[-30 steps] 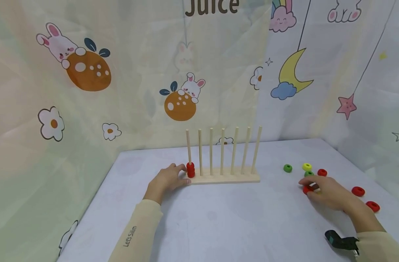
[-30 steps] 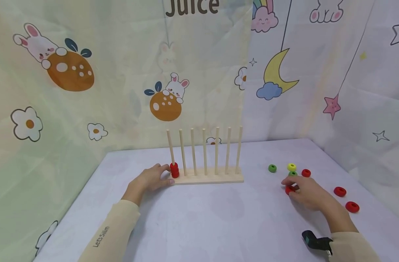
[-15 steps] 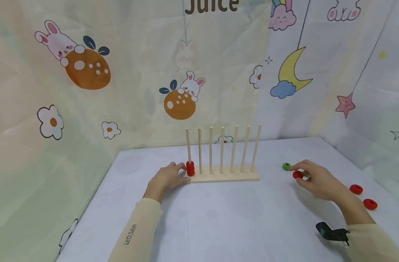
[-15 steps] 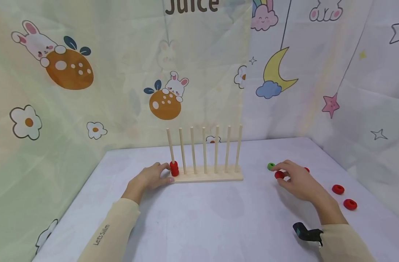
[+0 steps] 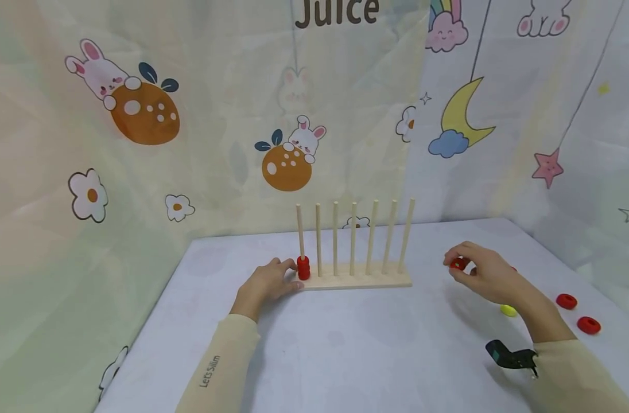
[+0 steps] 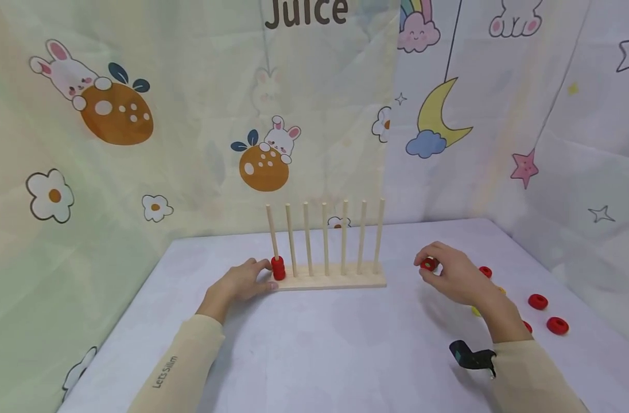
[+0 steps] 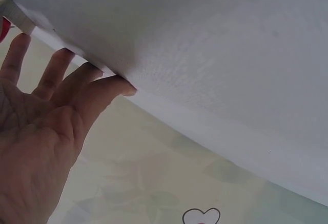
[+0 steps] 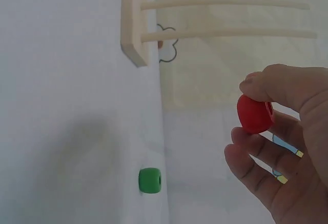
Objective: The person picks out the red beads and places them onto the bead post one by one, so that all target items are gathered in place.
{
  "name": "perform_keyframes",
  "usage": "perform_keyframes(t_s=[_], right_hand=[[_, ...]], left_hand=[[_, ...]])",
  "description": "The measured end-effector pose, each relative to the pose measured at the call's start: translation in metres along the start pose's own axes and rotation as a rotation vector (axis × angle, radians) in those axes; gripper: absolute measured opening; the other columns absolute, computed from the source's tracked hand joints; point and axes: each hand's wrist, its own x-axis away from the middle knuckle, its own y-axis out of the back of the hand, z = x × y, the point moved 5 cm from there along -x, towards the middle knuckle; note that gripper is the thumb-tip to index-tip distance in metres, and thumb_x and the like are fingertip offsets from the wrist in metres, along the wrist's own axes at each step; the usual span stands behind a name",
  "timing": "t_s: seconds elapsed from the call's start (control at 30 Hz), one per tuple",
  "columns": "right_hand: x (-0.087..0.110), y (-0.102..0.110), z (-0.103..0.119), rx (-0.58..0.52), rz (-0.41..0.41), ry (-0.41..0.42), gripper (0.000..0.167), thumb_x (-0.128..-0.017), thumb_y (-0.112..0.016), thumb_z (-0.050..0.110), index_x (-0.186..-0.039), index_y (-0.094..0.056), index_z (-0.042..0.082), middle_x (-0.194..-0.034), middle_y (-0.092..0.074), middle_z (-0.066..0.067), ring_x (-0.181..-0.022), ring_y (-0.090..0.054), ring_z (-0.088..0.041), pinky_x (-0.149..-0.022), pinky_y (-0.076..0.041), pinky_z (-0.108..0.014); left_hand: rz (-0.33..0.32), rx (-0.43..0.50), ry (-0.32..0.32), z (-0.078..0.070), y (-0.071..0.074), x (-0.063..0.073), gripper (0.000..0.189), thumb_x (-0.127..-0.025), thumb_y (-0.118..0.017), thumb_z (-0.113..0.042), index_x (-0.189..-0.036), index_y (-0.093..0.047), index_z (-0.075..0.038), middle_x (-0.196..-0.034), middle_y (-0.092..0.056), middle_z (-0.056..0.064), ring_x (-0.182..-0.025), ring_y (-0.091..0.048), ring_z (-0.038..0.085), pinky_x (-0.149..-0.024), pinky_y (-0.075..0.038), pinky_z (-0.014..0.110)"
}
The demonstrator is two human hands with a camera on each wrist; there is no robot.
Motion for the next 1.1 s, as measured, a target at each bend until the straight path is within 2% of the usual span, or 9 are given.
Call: perform_keyframes(t_s=[0.23,0.47,0.67,0.87,1.1], right_hand=[[-0.011,0.004,0.019,-0.028,-0.03,0.094,0.032,-0.085,-0.078,-0.002,-0.111,-0.068,0.014,-0.108,-0.064,0.001,-0.086,-0.061,-0.011,-0.074,-0.061,-0.027],[-0.023,0.005,0.04,-0.098,-0.065,0.188,0.043,-0.083,-0.069,-0.013,-0.118,-0.069,0.012,-0.11,-0.065,0.001,-0.091,-0.063,-0.015,-0.075,-0.061,-0.026],[-0.039,-0.002,0.058,-0.112,-0.102,0.19,0.042,-0.088,-0.07,-0.009,-0.124,-0.066,0.01,-0.116,-0.066,-0.002,-0.093,-0.066,-0.017,-0.077,-0.061,-0.027],[-0.053,-0.013,0.074,-0.175,-0.106,0.198,0.043,-0.089,-0.073,-0.005,-0.128,-0.065,0.01,-0.123,-0.067,-0.009,-0.095,-0.068,-0.019,-0.078,-0.061,-0.031],[-0.063,-0.02,0.087,-0.218,-0.111,0.212,0.039,-0.09,-0.076,0.002,-0.126,-0.065,0.011,-0.119,-0.068,-0.005,-0.094,-0.067,-0.017,-0.076,-0.06,-0.03]], left_hand=[[-0.008,-0.011,-0.003,-0.003,-0.002,0.0,0.054,-0.093,-0.072,-0.051,-0.14,-0.057,-0.029,-0.131,-0.056,0.01,-0.106,-0.063,0.038,-0.094,-0.052,0.059],[-0.006,-0.005,0.0,-0.004,-0.003,-0.002,0.056,-0.092,-0.073,-0.051,-0.141,-0.057,-0.029,-0.133,-0.056,0.01,-0.107,-0.062,0.039,-0.095,-0.052,0.061],[-0.007,-0.001,0.005,-0.001,-0.003,-0.002,0.056,-0.092,-0.073,-0.051,-0.14,-0.057,-0.028,-0.132,-0.056,0.01,-0.107,-0.062,0.041,-0.094,-0.052,0.061],[0.001,0.001,-0.004,0.0,-0.005,-0.002,0.054,-0.092,-0.073,-0.051,-0.139,-0.058,-0.027,-0.131,-0.057,0.011,-0.105,-0.063,0.041,-0.094,-0.052,0.062],[-0.016,-0.017,-0.021,0.001,-0.003,-0.004,0.053,-0.092,-0.073,-0.051,-0.138,-0.058,-0.027,-0.13,-0.058,0.011,-0.103,-0.064,0.04,-0.094,-0.053,0.061]])
